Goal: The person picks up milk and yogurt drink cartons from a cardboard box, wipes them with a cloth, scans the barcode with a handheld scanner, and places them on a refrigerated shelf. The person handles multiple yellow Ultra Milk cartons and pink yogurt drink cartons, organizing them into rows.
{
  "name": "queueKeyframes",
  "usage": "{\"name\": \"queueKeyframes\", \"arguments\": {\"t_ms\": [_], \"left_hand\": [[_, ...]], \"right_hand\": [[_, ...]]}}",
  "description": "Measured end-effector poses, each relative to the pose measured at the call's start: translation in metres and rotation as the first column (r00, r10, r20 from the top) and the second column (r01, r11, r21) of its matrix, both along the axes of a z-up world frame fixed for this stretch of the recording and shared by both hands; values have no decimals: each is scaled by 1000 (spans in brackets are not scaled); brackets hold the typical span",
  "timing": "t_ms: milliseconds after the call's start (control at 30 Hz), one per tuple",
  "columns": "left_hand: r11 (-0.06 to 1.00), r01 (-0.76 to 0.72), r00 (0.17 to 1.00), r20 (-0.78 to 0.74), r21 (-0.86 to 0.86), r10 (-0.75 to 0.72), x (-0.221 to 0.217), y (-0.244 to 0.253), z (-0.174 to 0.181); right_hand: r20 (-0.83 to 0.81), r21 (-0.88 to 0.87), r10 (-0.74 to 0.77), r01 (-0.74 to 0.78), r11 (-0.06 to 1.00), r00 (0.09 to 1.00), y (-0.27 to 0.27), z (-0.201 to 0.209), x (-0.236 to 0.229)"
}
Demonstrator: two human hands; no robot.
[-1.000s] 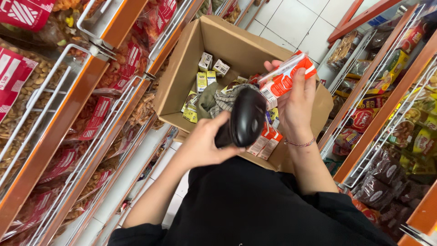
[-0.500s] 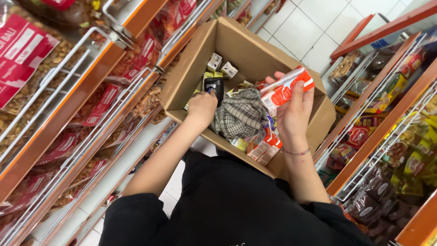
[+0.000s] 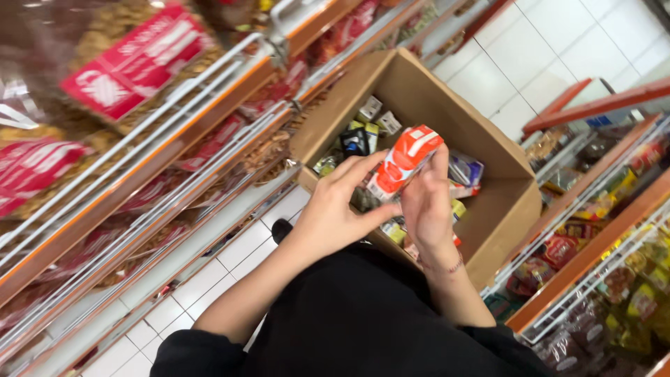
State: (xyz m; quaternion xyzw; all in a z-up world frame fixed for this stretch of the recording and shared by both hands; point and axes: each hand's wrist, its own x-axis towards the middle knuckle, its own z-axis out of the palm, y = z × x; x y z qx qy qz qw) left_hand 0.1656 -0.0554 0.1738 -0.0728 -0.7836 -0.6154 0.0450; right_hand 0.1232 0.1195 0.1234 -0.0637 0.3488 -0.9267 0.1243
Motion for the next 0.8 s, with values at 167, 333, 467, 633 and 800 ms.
{"name": "queueKeyframes", "arguments": {"t_ms": [167, 333, 467, 633, 800], "left_hand": [[986, -167, 985, -47, 28, 168, 26, -39, 25], [976, -197, 972, -112, 94, 207, 70, -97, 57], [959, -284, 939, -205, -9, 277, 111, -145, 92], [905, -414, 883, -286, -99, 373, 167, -195, 134], [821, -537, 807, -403, -196, 432, 225, -241, 168]], "right_hand": [[-151, 331, 164, -107, 938, 975, -40, 54, 14], [-266, 430, 276, -143, 892, 924, -89, 96, 34], [-373, 358, 343, -207, 911, 862, -139, 114, 50], [-475, 310, 443, -326, 893, 760, -201, 131, 68], [-501, 268, 534, -464, 844, 681, -264, 153, 89]]}}
